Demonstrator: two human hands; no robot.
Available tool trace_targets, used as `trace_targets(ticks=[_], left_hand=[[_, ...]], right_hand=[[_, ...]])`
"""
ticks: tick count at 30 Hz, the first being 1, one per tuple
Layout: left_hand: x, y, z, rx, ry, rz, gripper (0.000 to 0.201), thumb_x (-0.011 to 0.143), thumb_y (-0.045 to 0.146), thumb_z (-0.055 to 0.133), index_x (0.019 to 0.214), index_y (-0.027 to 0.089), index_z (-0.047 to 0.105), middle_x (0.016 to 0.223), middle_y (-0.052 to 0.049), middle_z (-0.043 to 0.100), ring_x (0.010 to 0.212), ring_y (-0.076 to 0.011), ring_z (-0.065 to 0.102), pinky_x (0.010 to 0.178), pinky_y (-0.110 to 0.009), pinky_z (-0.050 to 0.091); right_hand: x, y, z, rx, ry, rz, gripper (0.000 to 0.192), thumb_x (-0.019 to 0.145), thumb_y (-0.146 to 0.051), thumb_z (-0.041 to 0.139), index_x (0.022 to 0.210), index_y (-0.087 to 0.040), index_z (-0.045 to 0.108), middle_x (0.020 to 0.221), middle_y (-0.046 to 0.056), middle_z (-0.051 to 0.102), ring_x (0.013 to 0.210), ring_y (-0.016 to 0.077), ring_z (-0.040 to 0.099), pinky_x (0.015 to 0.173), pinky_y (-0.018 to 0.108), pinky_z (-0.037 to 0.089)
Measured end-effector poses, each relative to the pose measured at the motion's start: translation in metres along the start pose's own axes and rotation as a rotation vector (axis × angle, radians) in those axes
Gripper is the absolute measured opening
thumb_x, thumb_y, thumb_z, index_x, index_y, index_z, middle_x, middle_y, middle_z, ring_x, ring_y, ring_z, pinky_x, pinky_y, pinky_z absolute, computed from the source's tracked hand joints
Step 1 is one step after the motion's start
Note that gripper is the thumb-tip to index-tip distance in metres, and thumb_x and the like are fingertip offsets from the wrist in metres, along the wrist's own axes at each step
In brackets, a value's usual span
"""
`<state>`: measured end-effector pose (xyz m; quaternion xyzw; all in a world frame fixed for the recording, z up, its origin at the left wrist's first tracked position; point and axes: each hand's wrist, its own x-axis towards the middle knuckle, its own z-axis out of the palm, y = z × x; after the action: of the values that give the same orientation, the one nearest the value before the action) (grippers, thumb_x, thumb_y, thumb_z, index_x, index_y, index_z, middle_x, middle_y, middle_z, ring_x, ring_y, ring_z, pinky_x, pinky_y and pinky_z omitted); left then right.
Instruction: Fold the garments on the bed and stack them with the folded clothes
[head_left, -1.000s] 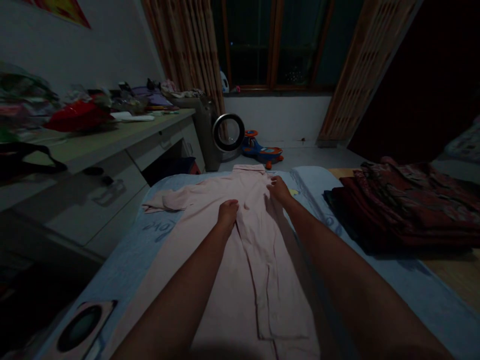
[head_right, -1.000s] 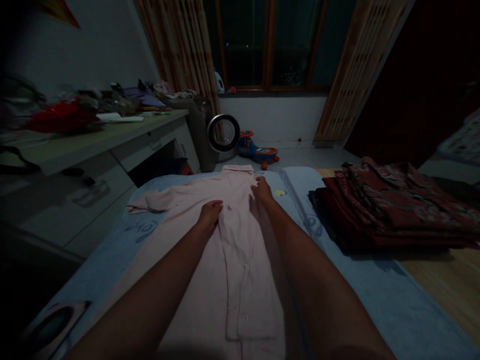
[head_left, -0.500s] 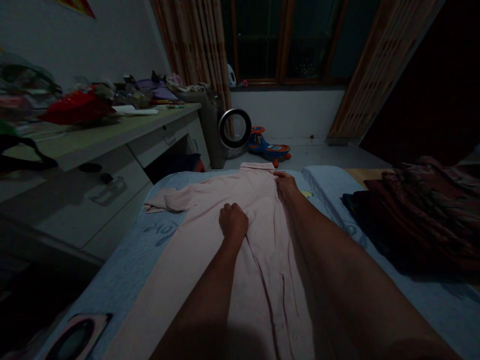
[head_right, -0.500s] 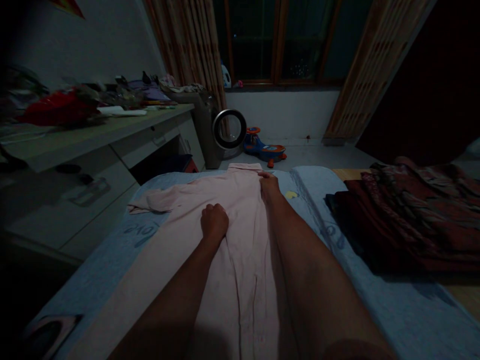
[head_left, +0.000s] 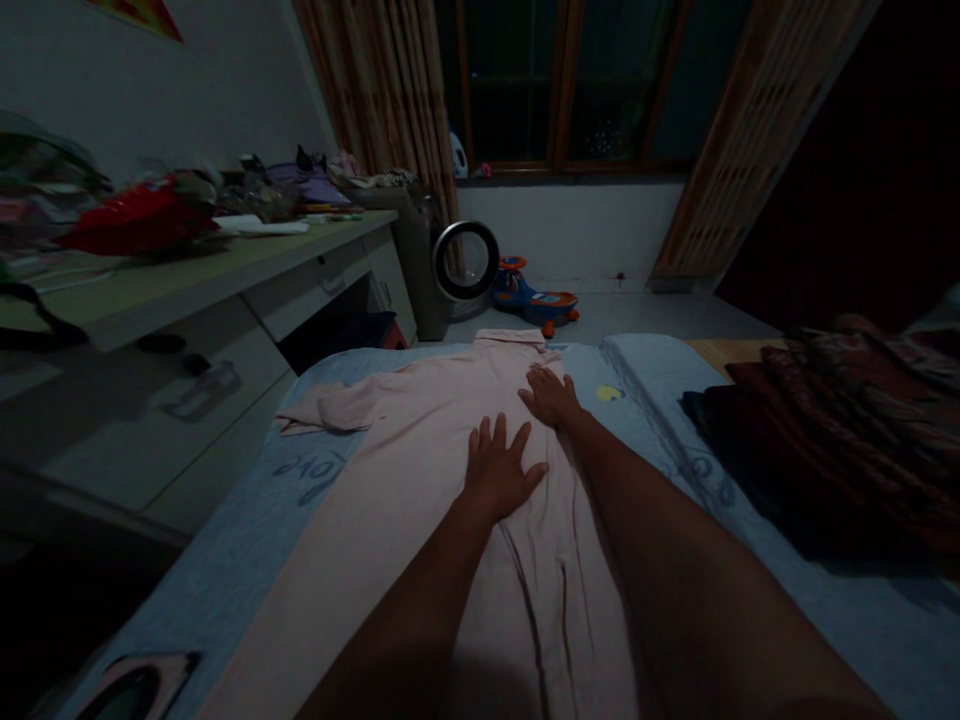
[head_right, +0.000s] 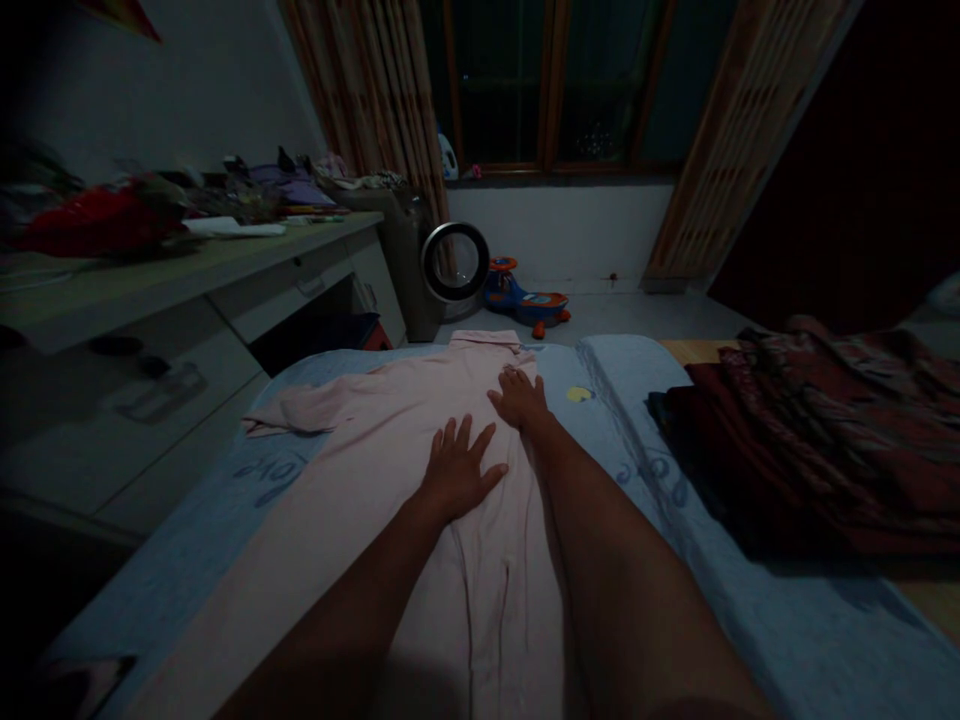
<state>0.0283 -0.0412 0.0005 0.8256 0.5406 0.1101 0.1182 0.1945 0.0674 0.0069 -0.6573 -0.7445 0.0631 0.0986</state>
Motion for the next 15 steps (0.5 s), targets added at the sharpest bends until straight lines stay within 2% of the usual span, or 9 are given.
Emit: trace_targets(ticks=[3,5,7,9,11,15], left_hand=[[-0.002,0.0,0.001,-0.002,-0.004,-0.029,0.078,0.086,0.069,0.045,0.153,0.031,0.032,0.163,-0.011,0.02,0.15,-0.0417,0.004,0.117,-0.061,0.007],[-0.002,0.001,0.002,0.001,0.0,-0.031,0.079,0.086,0.069,0.044,0.154,0.031,0.032,0.163,-0.012,0.019,0.15,-0.042,0.003,0.117,-0.061,0.007],[-0.002,0.001,0.003,0.003,0.009,-0.031,0.079,0.086,0.07,0.044,0.154,0.031,0.032,0.163,-0.012,0.02,0.15,-0.0421,0.003,0.117,-0.06,0.006],[-0.002,0.001,0.005,0.005,0.017,-0.034,0.079,0.085,0.07,0.045,0.153,0.032,0.032,0.163,-0.011,0.021,0.15,-0.042,0.003,0.117,-0.061,0.006],[-0.002,0.002,0.005,0.005,0.026,-0.036,0.079,0.084,0.068,0.047,0.153,0.032,0.034,0.162,-0.011,0.023,0.149,-0.0422,0.005,0.117,-0.061,0.006],[-0.002,0.005,0.0,0.022,0.045,0.017,0.078,0.085,0.061,0.052,0.151,0.023,0.038,0.162,-0.014,0.023,0.15,-0.0393,0.007,0.119,-0.058,0.006]], right_hand=[[0.01,0.007,0.0,0.087,-0.031,0.022,0.054,0.096,-0.051,0.039,0.142,-0.022,0.044,0.159,0.011,0.03,0.146,0.0299,0.024,0.114,0.058,0.016],[0.017,0.011,-0.003,0.183,0.006,0.04,0.047,0.093,-0.049,0.047,0.131,-0.023,0.055,0.15,0.009,0.046,0.139,0.0289,0.036,0.112,0.052,0.024],[0.023,0.015,-0.007,0.253,0.079,0.081,0.036,0.094,-0.041,0.044,0.12,-0.023,0.062,0.135,0.007,0.059,0.128,0.0245,0.048,0.107,0.042,0.033],[0.03,0.018,-0.01,0.278,0.173,0.165,0.037,0.096,-0.03,0.034,0.121,-0.021,0.06,0.131,0.009,0.061,0.124,0.0215,0.051,0.103,0.035,0.038],[0.037,0.021,-0.012,0.307,0.262,0.272,0.042,0.094,-0.022,0.03,0.128,-0.018,0.055,0.132,0.012,0.059,0.123,0.0221,0.052,0.1,0.034,0.039],[0.055,0.023,-0.009,0.401,0.301,0.37,0.042,0.087,-0.029,0.048,0.127,-0.016,0.055,0.118,0.016,0.066,0.108,0.026,0.06,0.09,0.036,0.045]])
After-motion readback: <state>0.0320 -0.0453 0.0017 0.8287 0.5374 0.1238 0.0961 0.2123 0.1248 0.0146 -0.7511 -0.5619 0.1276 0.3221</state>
